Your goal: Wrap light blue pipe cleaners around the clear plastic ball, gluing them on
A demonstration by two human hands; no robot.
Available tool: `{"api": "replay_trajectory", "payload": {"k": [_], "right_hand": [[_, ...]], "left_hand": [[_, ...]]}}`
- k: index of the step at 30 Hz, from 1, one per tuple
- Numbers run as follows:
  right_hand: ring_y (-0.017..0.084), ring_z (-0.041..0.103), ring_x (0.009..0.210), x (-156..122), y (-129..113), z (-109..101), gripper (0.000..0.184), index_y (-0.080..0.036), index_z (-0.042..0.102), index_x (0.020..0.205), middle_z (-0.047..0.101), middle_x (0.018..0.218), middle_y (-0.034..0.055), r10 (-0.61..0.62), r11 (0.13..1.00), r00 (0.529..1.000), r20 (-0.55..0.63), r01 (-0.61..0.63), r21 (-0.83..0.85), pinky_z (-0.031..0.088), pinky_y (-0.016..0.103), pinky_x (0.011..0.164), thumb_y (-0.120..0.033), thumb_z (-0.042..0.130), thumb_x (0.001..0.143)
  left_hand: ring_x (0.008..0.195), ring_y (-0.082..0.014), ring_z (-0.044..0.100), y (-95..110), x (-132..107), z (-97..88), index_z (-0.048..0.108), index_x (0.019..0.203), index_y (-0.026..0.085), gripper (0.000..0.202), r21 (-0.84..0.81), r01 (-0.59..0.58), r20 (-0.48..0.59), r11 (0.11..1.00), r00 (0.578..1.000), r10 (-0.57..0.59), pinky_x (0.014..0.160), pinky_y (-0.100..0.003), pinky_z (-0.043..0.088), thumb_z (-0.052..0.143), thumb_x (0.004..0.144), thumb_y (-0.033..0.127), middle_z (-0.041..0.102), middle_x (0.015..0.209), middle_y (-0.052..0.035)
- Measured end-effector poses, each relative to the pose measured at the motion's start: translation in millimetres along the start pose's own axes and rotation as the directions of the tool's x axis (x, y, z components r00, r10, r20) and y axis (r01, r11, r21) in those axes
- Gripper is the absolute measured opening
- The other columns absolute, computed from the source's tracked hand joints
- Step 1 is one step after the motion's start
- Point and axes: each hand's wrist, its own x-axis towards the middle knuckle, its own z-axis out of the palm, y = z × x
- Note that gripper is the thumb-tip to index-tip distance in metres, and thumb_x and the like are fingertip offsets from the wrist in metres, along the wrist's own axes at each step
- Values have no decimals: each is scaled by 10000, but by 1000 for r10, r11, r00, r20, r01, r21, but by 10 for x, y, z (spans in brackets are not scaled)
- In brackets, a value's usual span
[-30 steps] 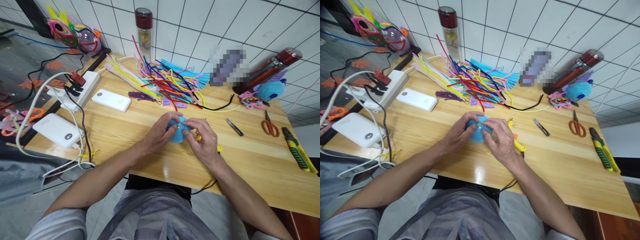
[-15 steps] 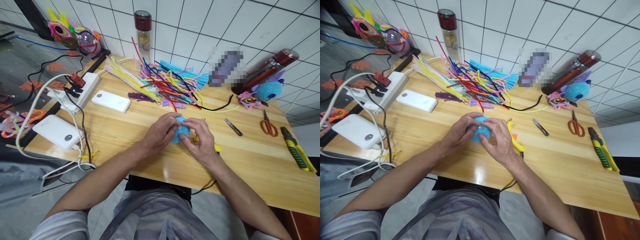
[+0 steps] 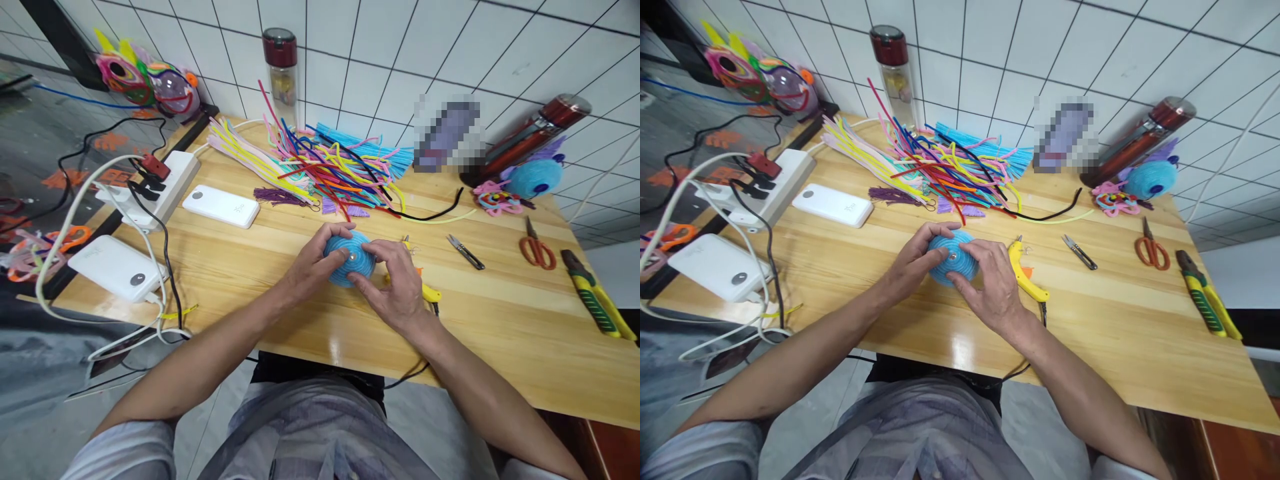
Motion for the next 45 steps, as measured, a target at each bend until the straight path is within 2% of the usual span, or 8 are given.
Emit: {"api": "replay_trajectory", "payload": {"k": [8, 12, 23, 31, 37, 41, 45], "right_hand": [[318, 734, 1114, 15, -16, 1, 449, -257, 583, 1400, 752, 1222, 135, -19, 1000, 1000, 10, 19, -11, 614, 520, 911, -332, 769, 998], [315, 730, 1121, 22, -28, -11, 446, -251, 591, 1394, 747, 1222, 136, -27, 1000, 999, 23, 27, -1, 606, 512, 916, -302, 773, 990], [302, 723, 1092, 44, -29, -19, 385, -250, 621, 1352, 742, 1200, 123, -54, 999, 998, 41, 53, 8, 592, 499, 917, -269, 760, 993], [315, 720, 1116, 43, -30, -19, 395, -240, 620, 1341, 742, 1208, 136, -34, 999, 999, 37, 34, 6, 598, 505, 916, -285, 775, 980], [311, 725, 1105, 51, -41, -9, 390, -252, 618, 1348, 746, 1206, 128, -30, 1000, 999, 36, 30, 6, 596, 509, 918, -293, 764, 989], [311, 724, 1112, 53, -40, -6, 383, -246, 622, 1343, 749, 1202, 129, -32, 999, 999, 37, 32, 10, 597, 505, 920, -292, 760, 989], [315, 724, 1132, 44, -21, -2, 408, -242, 614, 1358, 751, 1217, 135, -32, 999, 999, 33, 31, 7, 603, 503, 926, -308, 770, 987]], "left_hand": [[1383, -344, 633, -2, 26, 11, 599, 1104, 213, 298, -50, 5, -40, 999, 999, -7, 1166, -520, 493, 714, 859, 339, 667, 1494, -146], [1341, -346, 658, -2, 40, -9, 602, 1092, 206, 325, -52, 17, -35, 998, 999, -19, 1110, -501, 525, 745, 826, 326, 666, 1473, -161], [1362, -345, 642, 75, 77, -65, 600, 1032, 209, 316, -33, 20, 5, 999, 1000, -20, 1169, -521, 493, 767, 795, 337, 689, 1383, -134], [1374, -328, 635, 71, 85, -117, 628, 1038, 206, 251, -54, 45, 43, 997, 998, -43, 1180, -520, 474, 691, 867, 378, 681, 1441, -126], [1351, -331, 658, 84, 95, -95, 603, 1004, 210, 274, 70, -16, 19, 997, 1000, 15, 1191, -522, 472, 744, 848, 386, 714, 1366, -145], [1327, -331, 672, 100, 88, -104, 604, 1020, 207, 261, 96, -21, 17, 995, 1000, 20, 1162, -511, 499, 725, 856, 370, 712, 1390, -150], [1335, -323, 666, 112, 48, -109, 623, 1098, 206, 251, 71, -15, 34, 997, 999, 13, 1136, -501, 519, 616, 954, 411, 693, 1449, -138]]}}
